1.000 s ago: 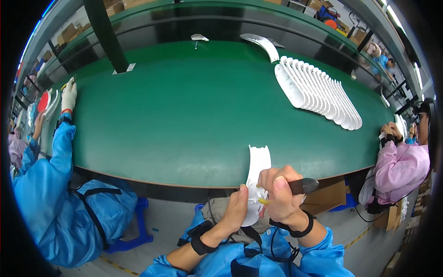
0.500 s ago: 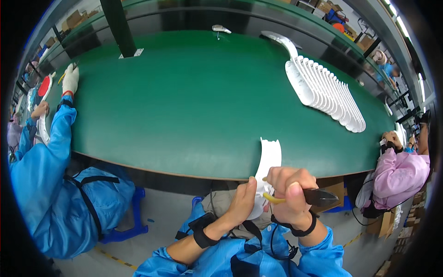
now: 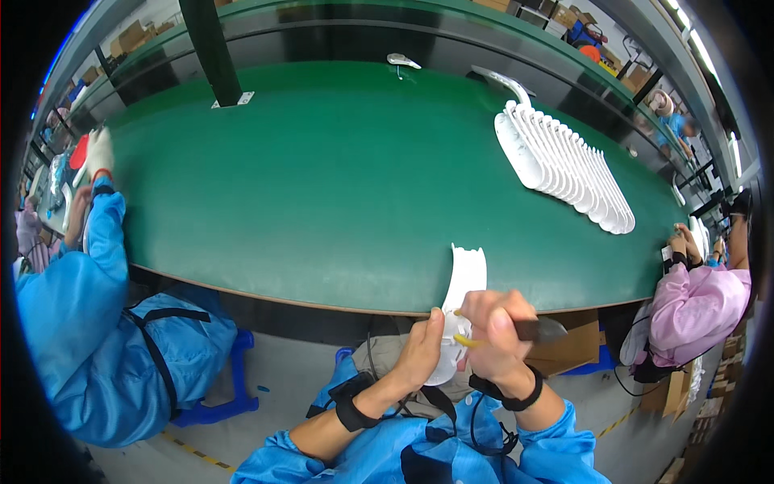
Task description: Trimming and inspecting white plastic parts using a hand tool on an assembly line.
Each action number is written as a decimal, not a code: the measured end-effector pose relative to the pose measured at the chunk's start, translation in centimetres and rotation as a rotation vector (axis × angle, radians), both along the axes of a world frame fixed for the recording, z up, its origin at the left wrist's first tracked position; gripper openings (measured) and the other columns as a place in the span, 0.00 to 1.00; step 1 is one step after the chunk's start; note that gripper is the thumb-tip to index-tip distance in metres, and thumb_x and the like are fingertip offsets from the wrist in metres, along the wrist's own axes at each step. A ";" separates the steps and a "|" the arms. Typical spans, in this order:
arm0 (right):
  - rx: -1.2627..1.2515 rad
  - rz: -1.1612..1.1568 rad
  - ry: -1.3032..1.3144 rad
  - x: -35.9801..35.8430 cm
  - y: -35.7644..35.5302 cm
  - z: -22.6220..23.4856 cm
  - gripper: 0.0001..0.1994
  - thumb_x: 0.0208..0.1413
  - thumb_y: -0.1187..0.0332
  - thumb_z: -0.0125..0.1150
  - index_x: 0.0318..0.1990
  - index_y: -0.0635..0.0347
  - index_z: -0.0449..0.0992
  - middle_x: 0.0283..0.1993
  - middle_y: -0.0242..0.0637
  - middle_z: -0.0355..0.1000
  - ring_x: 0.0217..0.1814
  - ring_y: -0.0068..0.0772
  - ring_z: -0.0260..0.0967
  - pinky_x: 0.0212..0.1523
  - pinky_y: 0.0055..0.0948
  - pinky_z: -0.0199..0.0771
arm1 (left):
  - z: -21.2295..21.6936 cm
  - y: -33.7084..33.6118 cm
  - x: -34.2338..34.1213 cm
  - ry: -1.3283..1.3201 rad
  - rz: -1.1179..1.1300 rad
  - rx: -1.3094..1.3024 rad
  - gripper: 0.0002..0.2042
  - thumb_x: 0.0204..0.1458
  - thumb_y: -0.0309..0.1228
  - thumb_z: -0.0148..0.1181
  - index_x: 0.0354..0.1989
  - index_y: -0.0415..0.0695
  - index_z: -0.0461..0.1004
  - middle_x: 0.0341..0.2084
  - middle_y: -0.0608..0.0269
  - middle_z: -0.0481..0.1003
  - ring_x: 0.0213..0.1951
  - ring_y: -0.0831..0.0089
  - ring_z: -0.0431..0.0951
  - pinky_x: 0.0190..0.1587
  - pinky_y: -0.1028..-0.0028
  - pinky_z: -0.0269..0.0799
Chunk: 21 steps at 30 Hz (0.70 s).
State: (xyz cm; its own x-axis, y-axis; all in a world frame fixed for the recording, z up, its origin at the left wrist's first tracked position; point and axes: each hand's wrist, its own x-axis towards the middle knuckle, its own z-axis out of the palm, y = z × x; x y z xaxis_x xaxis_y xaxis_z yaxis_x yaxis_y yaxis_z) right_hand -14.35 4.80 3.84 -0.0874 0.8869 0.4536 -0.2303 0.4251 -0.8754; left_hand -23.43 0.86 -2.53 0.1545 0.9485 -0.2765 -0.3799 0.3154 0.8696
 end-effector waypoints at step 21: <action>0.086 -0.025 -0.039 0.2 -0.3 -0.8 0.15 0.54 0.65 0.46 0.19 0.56 0.52 0.10 0.28 0.47 0.13 0.22 0.41 0.16 0.27 0.45 | -0.8 -0.3 1.0 -0.011 0.126 -0.081 0.26 0.60 0.45 0.28 0.31 0.36 0.70 0.22 0.64 0.71 0.26 0.79 0.68 0.29 0.76 0.64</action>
State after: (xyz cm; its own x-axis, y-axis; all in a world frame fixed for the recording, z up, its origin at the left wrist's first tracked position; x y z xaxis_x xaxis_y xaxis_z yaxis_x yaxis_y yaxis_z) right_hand -14.19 4.53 3.04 -0.0843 0.8469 0.5250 -0.1853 0.5044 -0.8433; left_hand -22.44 0.54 -3.38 0.0387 0.9353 -0.3518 -0.4304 0.3333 0.8389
